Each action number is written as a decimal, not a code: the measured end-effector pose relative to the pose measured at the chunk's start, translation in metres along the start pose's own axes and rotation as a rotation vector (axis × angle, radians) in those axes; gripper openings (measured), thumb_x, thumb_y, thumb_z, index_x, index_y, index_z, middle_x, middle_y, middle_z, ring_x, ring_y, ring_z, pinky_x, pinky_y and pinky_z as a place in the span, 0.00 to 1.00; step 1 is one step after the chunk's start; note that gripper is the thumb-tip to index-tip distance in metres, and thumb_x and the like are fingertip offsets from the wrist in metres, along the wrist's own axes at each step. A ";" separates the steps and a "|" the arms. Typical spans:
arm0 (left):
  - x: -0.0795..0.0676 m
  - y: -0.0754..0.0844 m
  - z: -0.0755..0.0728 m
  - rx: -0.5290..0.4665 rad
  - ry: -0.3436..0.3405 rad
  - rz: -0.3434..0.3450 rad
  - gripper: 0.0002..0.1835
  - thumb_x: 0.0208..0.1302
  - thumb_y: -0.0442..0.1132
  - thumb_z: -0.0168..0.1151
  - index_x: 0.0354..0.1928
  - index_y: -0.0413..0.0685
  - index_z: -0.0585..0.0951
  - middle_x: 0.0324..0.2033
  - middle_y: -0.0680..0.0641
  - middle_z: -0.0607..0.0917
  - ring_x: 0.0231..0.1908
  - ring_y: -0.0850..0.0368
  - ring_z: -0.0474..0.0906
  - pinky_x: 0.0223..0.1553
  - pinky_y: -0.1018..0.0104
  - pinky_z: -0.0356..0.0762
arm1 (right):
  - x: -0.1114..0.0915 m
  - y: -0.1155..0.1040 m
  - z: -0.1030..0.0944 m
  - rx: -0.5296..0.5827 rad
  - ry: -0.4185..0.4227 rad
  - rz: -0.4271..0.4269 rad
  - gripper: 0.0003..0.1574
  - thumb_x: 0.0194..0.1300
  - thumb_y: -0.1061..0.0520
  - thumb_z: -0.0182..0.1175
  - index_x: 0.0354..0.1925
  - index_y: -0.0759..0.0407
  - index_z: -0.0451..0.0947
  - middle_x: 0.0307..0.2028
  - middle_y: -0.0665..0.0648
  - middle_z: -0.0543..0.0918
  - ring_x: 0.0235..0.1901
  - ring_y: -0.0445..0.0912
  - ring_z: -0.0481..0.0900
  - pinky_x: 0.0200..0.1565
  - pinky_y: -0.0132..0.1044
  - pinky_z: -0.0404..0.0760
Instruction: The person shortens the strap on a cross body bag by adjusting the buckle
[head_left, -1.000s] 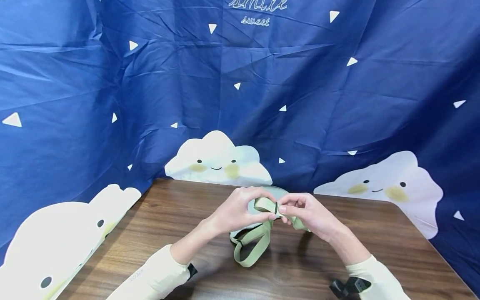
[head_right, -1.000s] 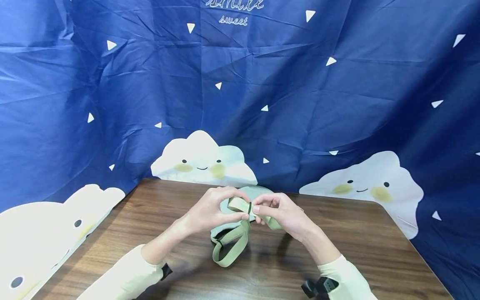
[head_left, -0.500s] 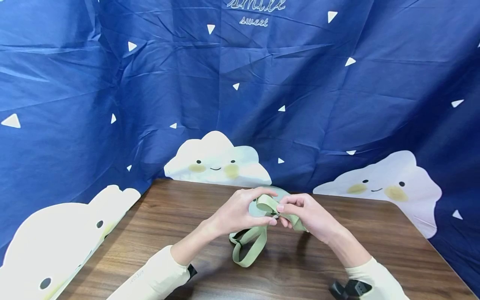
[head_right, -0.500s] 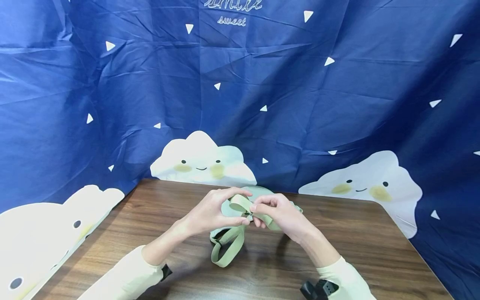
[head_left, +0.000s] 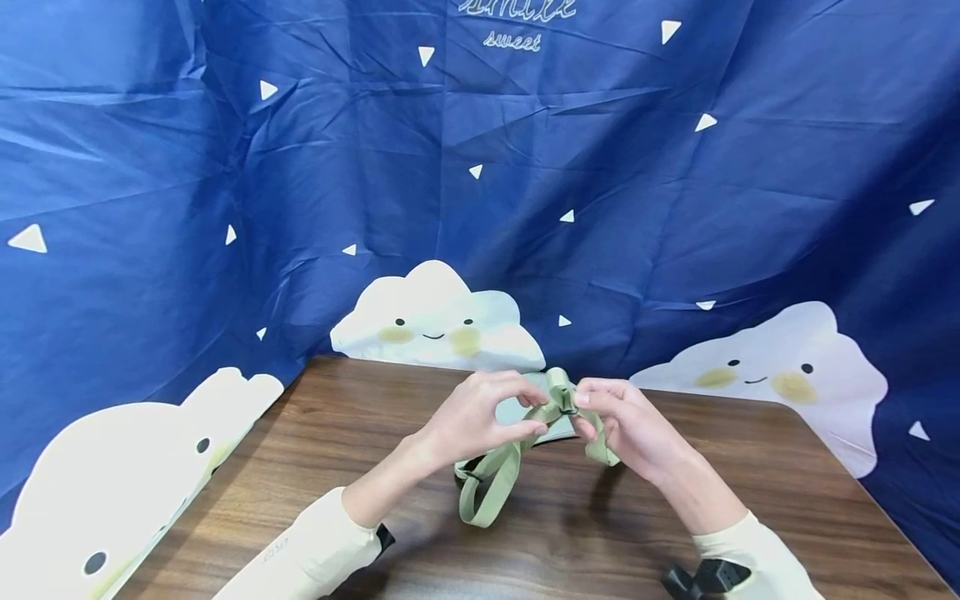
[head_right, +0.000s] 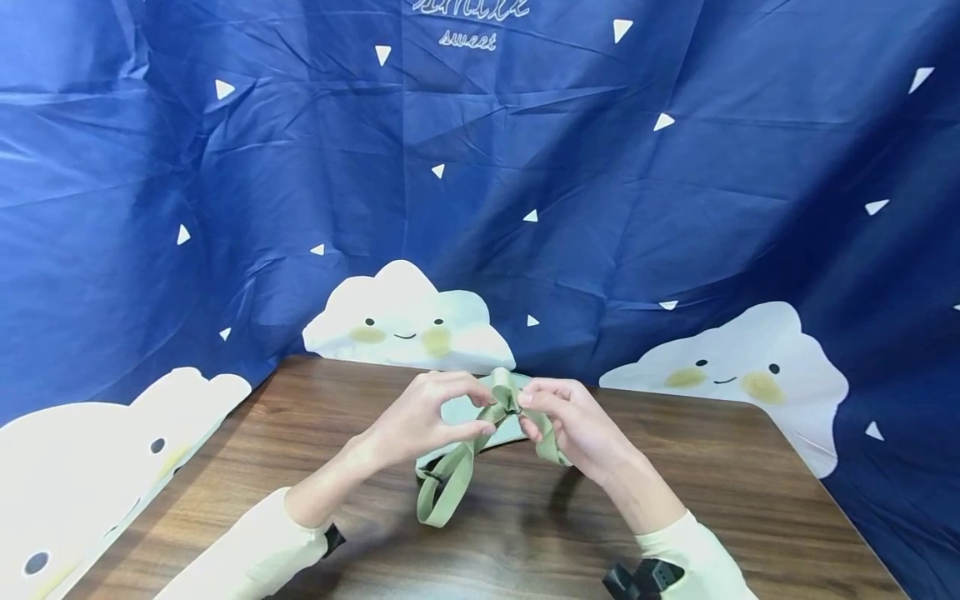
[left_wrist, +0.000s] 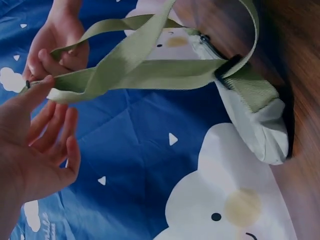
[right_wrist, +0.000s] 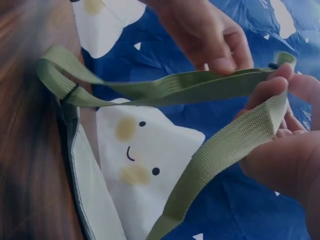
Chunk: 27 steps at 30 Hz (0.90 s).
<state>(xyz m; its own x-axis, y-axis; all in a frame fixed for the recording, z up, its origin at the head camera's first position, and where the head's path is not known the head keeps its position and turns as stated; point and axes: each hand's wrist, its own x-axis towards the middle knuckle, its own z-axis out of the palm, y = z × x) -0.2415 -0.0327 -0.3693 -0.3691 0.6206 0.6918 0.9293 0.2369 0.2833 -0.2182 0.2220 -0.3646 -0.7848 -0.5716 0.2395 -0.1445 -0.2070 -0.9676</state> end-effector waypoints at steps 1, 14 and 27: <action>0.000 0.000 -0.001 0.020 -0.006 -0.010 0.13 0.59 0.42 0.77 0.44 0.51 0.86 0.37 0.58 0.85 0.41 0.64 0.80 0.48 0.74 0.73 | 0.000 -0.001 -0.001 0.027 -0.002 -0.020 0.18 0.76 0.63 0.45 0.30 0.56 0.77 0.20 0.50 0.74 0.26 0.42 0.71 0.27 0.36 0.63; -0.005 -0.010 -0.009 0.309 -0.103 -0.075 0.13 0.60 0.47 0.76 0.45 0.54 0.87 0.37 0.58 0.86 0.36 0.63 0.83 0.45 0.58 0.75 | 0.002 -0.009 -0.024 0.285 -0.088 -0.262 0.24 0.77 0.67 0.33 0.31 0.61 0.74 0.21 0.55 0.60 0.23 0.48 0.55 0.35 0.39 0.51; -0.006 -0.002 0.000 0.378 -0.132 -0.067 0.29 0.65 0.60 0.69 0.61 0.52 0.79 0.46 0.57 0.83 0.50 0.60 0.78 0.53 0.56 0.72 | 0.000 0.001 -0.010 -0.152 0.085 -0.064 0.13 0.75 0.63 0.53 0.31 0.61 0.77 0.20 0.53 0.70 0.23 0.44 0.68 0.25 0.39 0.62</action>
<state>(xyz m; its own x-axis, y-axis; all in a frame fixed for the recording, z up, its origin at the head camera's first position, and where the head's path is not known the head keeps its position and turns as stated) -0.2415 -0.0371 -0.3746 -0.4472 0.6792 0.5820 0.8512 0.5231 0.0435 -0.2243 0.2302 -0.3667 -0.8180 -0.4909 0.2998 -0.2802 -0.1152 -0.9530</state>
